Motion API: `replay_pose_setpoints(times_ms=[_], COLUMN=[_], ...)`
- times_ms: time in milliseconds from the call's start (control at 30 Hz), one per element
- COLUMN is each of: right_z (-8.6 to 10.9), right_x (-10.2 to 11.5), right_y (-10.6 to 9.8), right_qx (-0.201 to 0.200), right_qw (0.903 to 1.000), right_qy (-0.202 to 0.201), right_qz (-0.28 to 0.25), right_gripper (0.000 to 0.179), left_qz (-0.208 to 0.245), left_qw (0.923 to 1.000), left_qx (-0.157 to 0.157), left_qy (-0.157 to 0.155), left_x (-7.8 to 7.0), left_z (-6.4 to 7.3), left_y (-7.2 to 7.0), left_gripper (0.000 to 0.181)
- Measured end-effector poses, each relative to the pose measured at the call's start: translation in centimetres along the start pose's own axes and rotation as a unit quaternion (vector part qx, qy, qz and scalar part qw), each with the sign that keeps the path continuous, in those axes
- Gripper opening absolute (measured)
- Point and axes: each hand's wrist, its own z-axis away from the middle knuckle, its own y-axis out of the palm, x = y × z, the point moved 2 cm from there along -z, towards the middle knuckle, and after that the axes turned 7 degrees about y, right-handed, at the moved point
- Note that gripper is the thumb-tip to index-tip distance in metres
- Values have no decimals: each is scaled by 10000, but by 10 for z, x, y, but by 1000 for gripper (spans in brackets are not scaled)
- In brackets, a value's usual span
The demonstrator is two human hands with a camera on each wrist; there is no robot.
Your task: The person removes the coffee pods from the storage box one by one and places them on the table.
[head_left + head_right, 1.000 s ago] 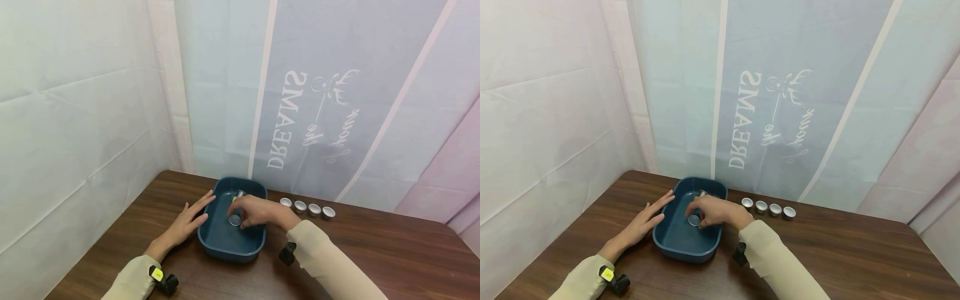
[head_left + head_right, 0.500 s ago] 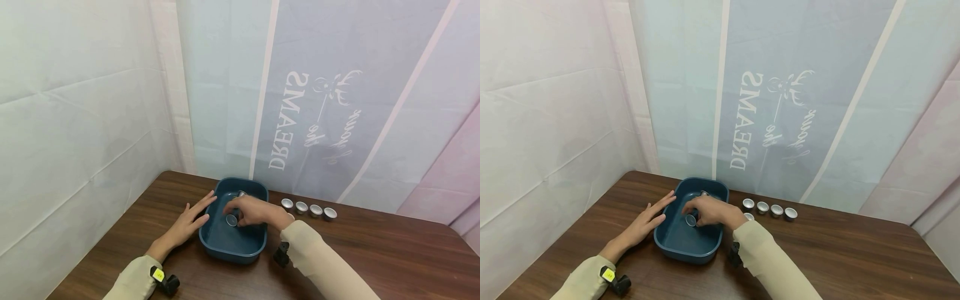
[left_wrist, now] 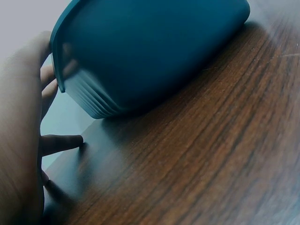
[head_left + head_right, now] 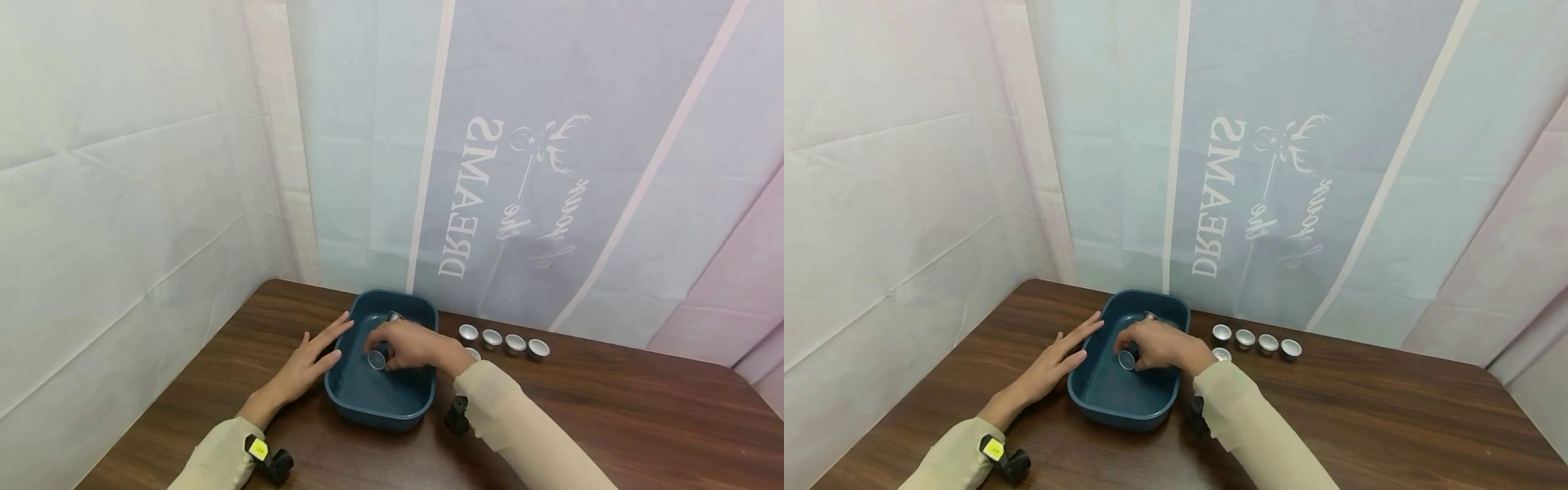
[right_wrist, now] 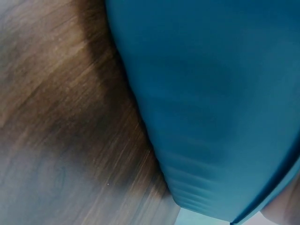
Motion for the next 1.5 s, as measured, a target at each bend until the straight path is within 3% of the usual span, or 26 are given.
replay_pose_setpoints(times_ms=[500,900,1500], right_z=[-1,0,5], right_x=[2,2,2], right_y=[2,2,-8], right_qx=[16,317,71], right_qw=[10000,9983,9983], right_qy=[14,-181,-425], right_qz=[18,-458,-387], right_gripper=[37,41,38], left_qz=[30,64,42], left_qw=[10000,9999,10000], left_qx=[30,36,21], left_qy=[-58,-107,-81], left_x=[0,0,0], left_z=[1,-1,-1], left_y=[-1,-1,-1], left_gripper=[51,51,51])
